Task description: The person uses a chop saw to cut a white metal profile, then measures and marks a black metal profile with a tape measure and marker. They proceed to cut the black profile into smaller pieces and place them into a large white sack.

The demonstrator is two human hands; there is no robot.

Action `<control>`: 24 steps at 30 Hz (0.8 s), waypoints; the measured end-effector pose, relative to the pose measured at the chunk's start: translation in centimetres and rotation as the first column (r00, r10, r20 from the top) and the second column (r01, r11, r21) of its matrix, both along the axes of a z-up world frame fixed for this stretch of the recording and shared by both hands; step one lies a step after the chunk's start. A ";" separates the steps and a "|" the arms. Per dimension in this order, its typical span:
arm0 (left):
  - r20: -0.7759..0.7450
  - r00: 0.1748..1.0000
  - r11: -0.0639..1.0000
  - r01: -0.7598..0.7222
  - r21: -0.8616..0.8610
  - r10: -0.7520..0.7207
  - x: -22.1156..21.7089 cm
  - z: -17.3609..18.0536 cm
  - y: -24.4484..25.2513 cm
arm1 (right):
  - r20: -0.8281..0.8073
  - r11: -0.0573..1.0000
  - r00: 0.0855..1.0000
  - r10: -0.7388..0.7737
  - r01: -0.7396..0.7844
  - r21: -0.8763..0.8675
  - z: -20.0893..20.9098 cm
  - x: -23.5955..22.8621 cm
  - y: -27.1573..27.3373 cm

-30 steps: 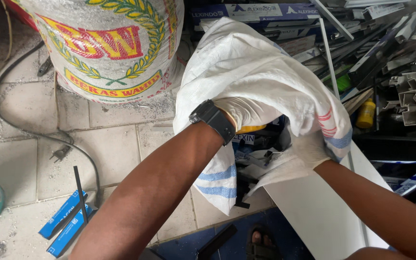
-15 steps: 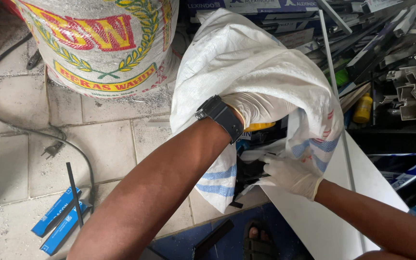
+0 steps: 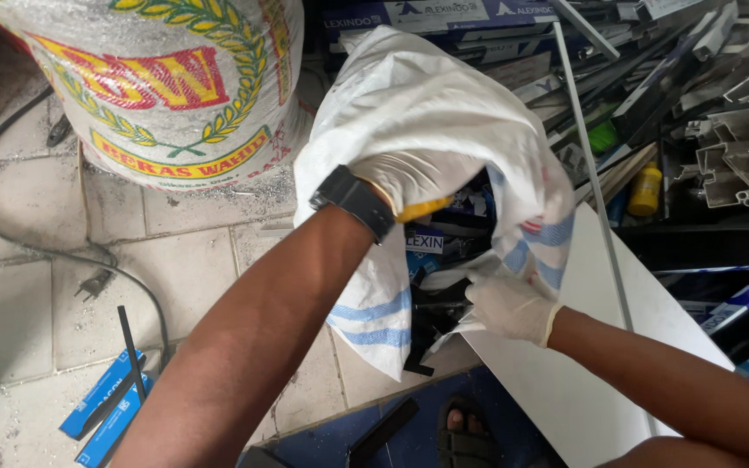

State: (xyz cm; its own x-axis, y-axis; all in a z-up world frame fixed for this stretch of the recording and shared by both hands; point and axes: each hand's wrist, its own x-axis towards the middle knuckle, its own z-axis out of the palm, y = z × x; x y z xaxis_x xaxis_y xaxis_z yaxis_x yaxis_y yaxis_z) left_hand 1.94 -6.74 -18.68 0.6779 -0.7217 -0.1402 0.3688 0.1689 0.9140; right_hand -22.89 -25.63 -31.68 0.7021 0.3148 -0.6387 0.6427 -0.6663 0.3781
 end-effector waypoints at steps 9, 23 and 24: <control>0.866 0.483 0.787 -0.482 0.387 -0.130 -0.6 10.1 8.0 | 0.107 0.985 0.980 0.165 -0.159 -0.062 10.1 6.6 -0.1; 0.892 0.442 0.938 -0.259 0.230 -0.097 4.5 5.2 8.9 | 0.372 0.971 0.928 0.016 0.074 -0.226 15.0 8.6 0.9; 0.893 0.439 0.938 -0.256 0.232 -0.101 4.3 5.6 9.2 | 0.374 0.972 0.928 0.011 0.078 -0.223 15.3 8.8 1.5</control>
State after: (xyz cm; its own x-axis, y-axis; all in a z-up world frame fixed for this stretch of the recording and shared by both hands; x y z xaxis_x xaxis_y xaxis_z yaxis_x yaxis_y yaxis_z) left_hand 6.22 2.51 -13.11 0.6033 -0.6992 0.3835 -0.6682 -0.1808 0.7217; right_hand -14.12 -24.18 -16.34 0.9092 0.1631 -0.3830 0.4060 -0.5509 0.7292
